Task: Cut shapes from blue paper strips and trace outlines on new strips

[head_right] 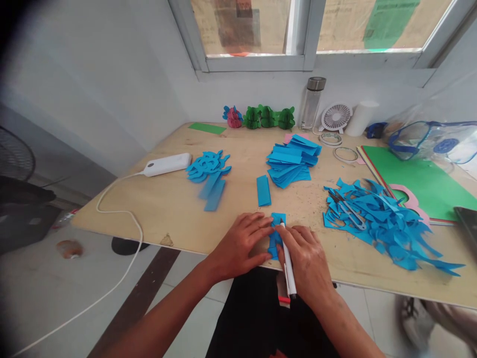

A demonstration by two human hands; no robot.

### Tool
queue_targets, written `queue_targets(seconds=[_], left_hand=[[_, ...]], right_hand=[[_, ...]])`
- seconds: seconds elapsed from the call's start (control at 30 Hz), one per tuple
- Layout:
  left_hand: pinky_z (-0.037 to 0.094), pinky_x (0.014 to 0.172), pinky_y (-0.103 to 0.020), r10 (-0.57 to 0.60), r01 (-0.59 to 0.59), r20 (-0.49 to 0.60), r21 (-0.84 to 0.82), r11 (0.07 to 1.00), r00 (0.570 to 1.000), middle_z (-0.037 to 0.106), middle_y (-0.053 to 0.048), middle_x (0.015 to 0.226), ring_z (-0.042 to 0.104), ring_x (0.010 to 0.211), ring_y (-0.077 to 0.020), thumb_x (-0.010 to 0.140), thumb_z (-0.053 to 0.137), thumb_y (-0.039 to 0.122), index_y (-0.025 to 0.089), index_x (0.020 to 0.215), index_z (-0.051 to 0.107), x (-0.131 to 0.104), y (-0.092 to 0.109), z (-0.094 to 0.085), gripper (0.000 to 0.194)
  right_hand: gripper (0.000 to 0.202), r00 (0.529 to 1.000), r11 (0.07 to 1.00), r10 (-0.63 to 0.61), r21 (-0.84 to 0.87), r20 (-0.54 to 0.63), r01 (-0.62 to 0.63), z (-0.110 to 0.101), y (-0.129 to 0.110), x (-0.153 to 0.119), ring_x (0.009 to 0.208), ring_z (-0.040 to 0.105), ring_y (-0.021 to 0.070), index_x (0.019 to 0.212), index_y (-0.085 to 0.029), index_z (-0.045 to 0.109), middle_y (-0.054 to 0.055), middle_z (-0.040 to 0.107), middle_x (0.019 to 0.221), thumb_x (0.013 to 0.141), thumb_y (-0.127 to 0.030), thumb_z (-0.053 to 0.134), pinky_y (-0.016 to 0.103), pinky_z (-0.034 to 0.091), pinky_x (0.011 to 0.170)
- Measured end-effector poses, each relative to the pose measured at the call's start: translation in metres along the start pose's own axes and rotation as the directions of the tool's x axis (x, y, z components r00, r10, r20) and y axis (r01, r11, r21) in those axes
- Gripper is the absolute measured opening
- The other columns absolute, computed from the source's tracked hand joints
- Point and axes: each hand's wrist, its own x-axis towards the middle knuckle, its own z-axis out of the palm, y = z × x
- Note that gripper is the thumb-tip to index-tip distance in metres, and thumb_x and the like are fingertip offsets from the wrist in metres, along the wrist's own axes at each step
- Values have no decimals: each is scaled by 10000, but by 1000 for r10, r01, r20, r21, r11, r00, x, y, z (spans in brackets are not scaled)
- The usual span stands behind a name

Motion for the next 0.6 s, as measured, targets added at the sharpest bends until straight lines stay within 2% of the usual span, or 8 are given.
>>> queue_targets(seconds=[0.27, 0.6], left_hand=[[310, 1113, -527, -16, 16, 17, 4, 1000, 1000, 534, -83, 1412, 409, 1339, -312, 860, 596, 478, 202, 1282, 565, 1, 2, -2, 505], [308, 1108, -536, -21, 20, 15, 13, 1000, 1000, 527, -84, 1419, 394, 1347, -319, 863, 585, 480, 209, 1286, 564, 1, 3, -2, 502]], right_hand=[[368, 999, 1000, 28, -9, -26, -29, 2, -1, -1, 965, 623, 265, 1296, -202, 565, 95, 712, 1037, 933, -239, 513, 419, 484, 825], [342, 999, 999, 41, -31, -21, -42, 3, 0, -1, 957, 628, 267, 1265, -216, 590, 99, 717, 1020, 942, -274, 493, 423, 481, 824]])
